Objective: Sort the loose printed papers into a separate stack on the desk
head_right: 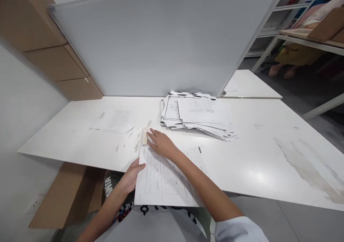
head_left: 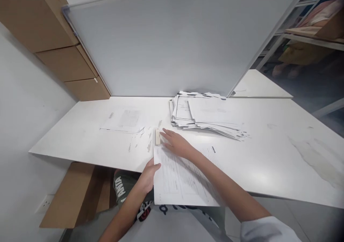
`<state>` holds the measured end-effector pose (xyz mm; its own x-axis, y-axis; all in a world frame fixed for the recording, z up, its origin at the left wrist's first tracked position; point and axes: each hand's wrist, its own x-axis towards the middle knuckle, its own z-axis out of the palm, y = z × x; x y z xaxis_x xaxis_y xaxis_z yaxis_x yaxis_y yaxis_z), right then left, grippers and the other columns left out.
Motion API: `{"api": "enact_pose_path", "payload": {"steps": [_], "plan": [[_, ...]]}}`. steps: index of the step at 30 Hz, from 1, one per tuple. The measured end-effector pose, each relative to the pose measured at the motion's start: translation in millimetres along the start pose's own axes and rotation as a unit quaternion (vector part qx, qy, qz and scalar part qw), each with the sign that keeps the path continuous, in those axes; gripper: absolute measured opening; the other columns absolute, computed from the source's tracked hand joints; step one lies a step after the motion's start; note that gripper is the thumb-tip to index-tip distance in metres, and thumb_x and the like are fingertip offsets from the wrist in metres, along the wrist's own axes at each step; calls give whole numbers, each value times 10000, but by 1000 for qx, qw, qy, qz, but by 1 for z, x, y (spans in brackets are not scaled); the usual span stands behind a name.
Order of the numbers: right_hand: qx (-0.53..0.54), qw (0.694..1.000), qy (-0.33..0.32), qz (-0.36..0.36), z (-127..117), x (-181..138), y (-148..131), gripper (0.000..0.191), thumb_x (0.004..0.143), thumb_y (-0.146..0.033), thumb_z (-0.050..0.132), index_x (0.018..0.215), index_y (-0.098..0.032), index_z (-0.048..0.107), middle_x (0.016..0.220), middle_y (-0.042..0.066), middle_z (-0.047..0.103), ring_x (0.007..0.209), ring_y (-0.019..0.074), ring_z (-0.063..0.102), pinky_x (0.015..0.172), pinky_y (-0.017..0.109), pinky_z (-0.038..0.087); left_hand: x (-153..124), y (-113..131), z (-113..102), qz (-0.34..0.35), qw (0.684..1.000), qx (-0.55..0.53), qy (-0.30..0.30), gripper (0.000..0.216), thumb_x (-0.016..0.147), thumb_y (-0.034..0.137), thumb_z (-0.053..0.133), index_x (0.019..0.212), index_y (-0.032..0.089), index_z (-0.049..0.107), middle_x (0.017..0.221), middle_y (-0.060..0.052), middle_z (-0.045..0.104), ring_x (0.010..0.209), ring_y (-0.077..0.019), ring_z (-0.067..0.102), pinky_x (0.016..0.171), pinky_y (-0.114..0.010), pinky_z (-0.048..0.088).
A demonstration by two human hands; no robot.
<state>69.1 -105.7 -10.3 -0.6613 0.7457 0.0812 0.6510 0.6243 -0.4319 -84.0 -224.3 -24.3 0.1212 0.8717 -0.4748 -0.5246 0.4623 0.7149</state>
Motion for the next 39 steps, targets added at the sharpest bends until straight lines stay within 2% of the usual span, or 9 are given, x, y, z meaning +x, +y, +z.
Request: {"api": "enact_pose_path", "payload": {"steps": [4,7,12,20,24,28,32,36,39], "plan": [[28,999,-14,30,15,-3,0,567,926,-321,408,1449,-126,311,1520,140,291,1338,282,379,1043,416,374,-1,-2,-1,-1,1000,6,3,502,663,153,709,1160,173,638,1131,-114,690,1126,-330,583,995,-430,398],[28,999,-8,41,31,-5,0,607,918,-327,414,1452,-75,276,1505,170,315,1356,280,345,1076,420,319,-3,-4,1,-2,1000,15,17,515,671,148,702,1179,177,623,1143,-109,683,1142,-324,571,1001,-424,392],[13,997,27,77,48,-4,-3,546,912,-305,411,1416,-109,335,1510,132,323,1364,264,315,1088,432,262,-2,-5,5,0,999,14,48,533,655,147,703,1179,166,612,1141,-110,681,1159,-321,557,999,-413,399],[26,995,44,89,52,4,1,462,909,-306,419,1345,-152,423,1519,125,307,1363,273,297,1055,476,255,3,-8,4,21,999,24,42,523,670,252,726,1166,142,604,1155,-141,671,1152,-335,566,968,-416,438],[70,989,88,92,57,11,5,436,885,-284,453,1308,-180,480,1476,116,391,1337,271,348,1049,487,265,11,-11,-2,57,991,80,87,568,731,266,671,1268,178,508,1339,-143,549,1258,-317,482,987,-397,435],[88,985,114,93,51,20,9,440,894,-243,409,1323,-170,479,1429,110,460,1309,238,401,1061,441,293,20,-9,-8,94,969,167,153,670,764,230,632,1385,244,382,1525,-89,309,1402,-273,266,1087,-373,332],[93,985,119,84,34,39,7,437,933,-301,357,1328,-160,482,1448,94,439,1328,201,383,1095,371,274,26,-8,-10,117,956,224,146,709,777,242,621,1425,294,339,1563,-33,210,1427,-263,174,1134,-376,243],[89,984,109,108,24,70,-2,487,942,-371,354,1336,-110,474,1474,145,386,1359,252,339,1101,405,258,30,-8,-9,112,951,250,144,707,803,232,571,1451,291,293,1572,-22,171,1425,-262,165,1144,-379,216],[85,984,95,123,28,90,-8,522,951,-395,335,1363,-89,433,1494,167,340,1376,265,308,1106,416,238,31,-7,-8,100,950,257,147,686,825,203,515,1462,275,269,1577,-6,136,1429,-249,136,1152,-371,197]]}}
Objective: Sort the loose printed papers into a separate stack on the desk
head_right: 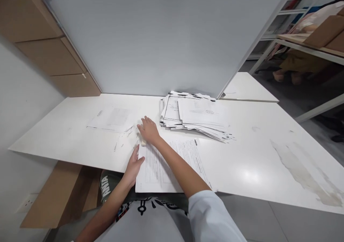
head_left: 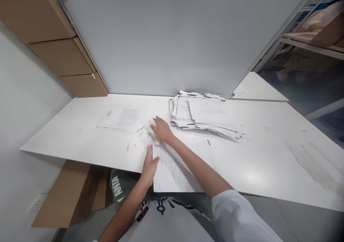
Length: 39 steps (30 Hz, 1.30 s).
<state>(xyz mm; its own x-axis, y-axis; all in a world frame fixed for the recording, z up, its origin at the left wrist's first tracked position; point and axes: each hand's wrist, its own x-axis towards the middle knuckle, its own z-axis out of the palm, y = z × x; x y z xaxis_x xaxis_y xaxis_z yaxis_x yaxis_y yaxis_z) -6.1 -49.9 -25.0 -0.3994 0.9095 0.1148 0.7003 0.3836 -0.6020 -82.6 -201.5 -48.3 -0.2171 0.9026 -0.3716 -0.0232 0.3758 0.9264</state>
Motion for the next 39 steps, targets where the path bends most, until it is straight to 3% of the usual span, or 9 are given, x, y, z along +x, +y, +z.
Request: {"api": "enact_pose_path", "payload": {"steps": [4,8,16,21,30,33,35,36,39], "plan": [[-8,1000,-16,18,18,8,-2,525,954,-397,341,1358,-72,429,1498,194,318,1385,283,288,1104,444,222,-2,4,2,-11,1000,-1,-2,676,842,173,465,1474,252,238,1581,3,91,1433,-230,101,1160,-361,172],[-12,999,-20,29,28,7,4,470,960,-384,336,1309,-102,477,1446,186,412,1358,258,337,1091,440,240,-4,7,3,-12,1000,5,-11,672,853,167,443,1481,246,213,1582,12,77,1435,-217,77,1164,-367,153],[-15,1000,-12,13,31,4,9,379,951,-345,350,1196,-146,560,1417,156,446,1336,264,346,1082,459,250,-3,11,0,-58,997,29,-39,647,875,231,460,1477,277,229,1578,20,101,1429,-266,91,1160,-415,176],[-28,999,16,6,33,0,10,367,935,-246,328,1181,-126,572,1393,160,462,1326,257,347,1093,435,240,-4,9,-2,-55,996,37,-58,632,897,239,421,1485,292,194,1580,44,86,1435,-234,62,1164,-389,172],[-41,999,-15,5,25,5,-3,355,899,-207,387,1180,-105,578,1386,170,482,1306,254,388,1079,414,270,-6,0,-3,-35,998,37,-41,738,849,301,501,1495,233,150,1582,-33,31,1429,-256,73,1161,-402,159],[-39,999,-30,-3,18,5,-1,332,889,-228,425,1144,-114,605,1380,169,493,1287,262,424,1061,410,304,-16,-11,-34,7,997,48,-54,765,777,368,591,1462,228,280,1560,-61,193,1422,-269,153,1158,-401,185],[-33,998,-42,-10,11,3,7,319,879,-229,448,1129,-128,618,1378,153,503,1274,256,446,1049,388,326,-25,-13,-76,55,995,67,-39,747,743,424,623,1420,226,375,1512,-74,330,1405,-278,240,1153,-409,214],[-29,998,-48,-13,8,0,11,317,875,-224,453,1128,-137,621,1376,142,509,1271,250,454,1044,380,336,-28,-11,-101,65,994,82,-15,746,728,447,636,1403,229,405,1486,-80,380,1386,-292,290,1143,-427,242],[-16,998,-57,-12,-1,-12,28,329,877,-216,440,1139,-142,625,1376,131,514,1278,245,454,1044,379,346,-30,19,-184,36,982,126,134,779,710,509,653,1409,276,399,1407,-85,493,1351,-338,352,1062,-492,372]]}}
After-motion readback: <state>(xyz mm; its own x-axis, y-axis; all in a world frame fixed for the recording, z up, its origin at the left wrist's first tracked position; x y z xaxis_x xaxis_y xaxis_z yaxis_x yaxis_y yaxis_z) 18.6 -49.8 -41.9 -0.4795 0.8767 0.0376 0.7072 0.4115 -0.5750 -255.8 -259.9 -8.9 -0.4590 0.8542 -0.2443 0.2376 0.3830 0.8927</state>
